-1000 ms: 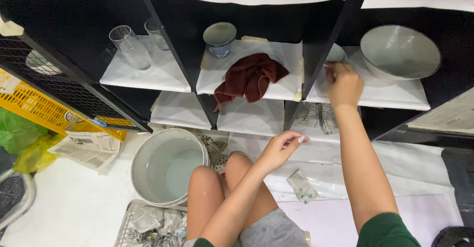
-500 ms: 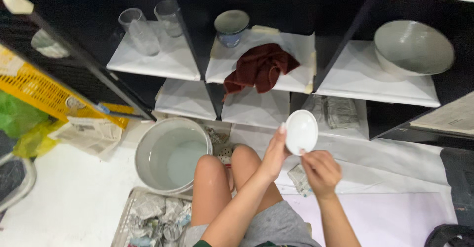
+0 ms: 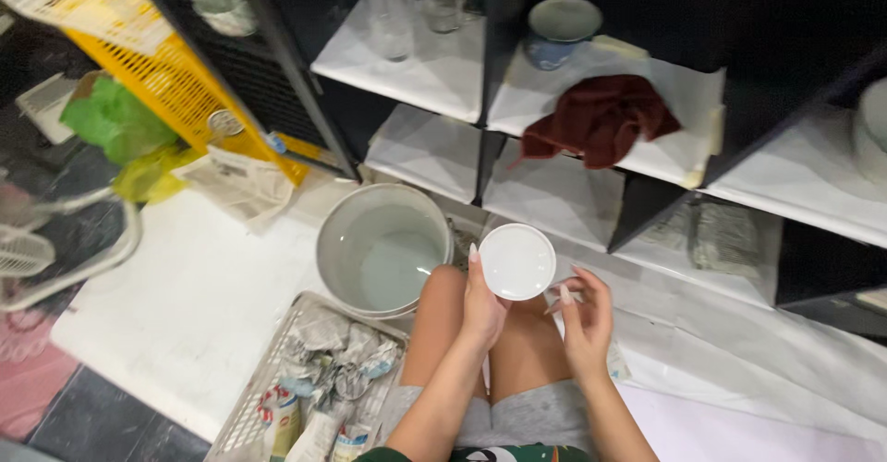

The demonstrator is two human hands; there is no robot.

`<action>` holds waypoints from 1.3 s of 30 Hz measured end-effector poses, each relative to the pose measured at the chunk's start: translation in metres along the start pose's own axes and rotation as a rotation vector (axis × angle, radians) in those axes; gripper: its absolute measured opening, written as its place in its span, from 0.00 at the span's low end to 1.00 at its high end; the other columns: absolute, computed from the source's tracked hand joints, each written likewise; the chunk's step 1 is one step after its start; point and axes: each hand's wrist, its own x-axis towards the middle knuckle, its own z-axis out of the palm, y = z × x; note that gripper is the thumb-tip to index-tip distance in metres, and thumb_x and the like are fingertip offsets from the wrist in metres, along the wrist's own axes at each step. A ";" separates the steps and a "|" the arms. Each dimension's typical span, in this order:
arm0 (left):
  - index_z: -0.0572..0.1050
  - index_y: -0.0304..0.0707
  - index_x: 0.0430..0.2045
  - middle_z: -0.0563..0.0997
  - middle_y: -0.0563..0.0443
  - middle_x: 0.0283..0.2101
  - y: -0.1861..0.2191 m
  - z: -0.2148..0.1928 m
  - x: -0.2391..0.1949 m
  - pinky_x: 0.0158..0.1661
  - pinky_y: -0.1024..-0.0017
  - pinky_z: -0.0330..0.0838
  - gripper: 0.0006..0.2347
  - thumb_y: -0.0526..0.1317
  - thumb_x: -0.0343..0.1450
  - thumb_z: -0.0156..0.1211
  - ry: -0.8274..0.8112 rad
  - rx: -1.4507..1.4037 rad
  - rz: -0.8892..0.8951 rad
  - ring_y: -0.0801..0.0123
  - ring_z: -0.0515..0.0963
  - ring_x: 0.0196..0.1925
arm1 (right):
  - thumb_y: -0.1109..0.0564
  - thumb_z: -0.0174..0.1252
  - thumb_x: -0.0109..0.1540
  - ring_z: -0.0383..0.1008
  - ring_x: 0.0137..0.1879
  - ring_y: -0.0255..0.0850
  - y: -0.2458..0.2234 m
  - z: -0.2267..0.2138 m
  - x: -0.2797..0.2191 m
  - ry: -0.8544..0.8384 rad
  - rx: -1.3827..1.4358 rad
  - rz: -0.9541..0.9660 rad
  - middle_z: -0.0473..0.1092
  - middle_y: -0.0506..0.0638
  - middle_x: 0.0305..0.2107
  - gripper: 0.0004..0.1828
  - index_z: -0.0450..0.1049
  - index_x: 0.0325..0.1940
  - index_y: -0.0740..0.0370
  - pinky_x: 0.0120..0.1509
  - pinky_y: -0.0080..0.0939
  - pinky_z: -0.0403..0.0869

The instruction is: The person washes ceramic bowls and cups in a bucket of water, dries them with a cloth, and wraps them in newspaper. The person handles the items one at a time, rinsing, drying, and wrapping each piece before placing it in a basket.

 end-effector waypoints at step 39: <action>0.69 0.29 0.54 0.79 0.36 0.49 0.060 -0.294 0.155 0.35 0.53 0.85 0.17 0.35 0.71 0.59 0.942 0.160 -0.241 0.47 0.84 0.45 | 0.57 0.53 0.65 0.79 0.32 0.42 0.359 0.235 0.102 -0.970 -0.461 0.875 0.78 0.55 0.35 0.23 0.66 0.64 0.60 0.32 0.44 0.80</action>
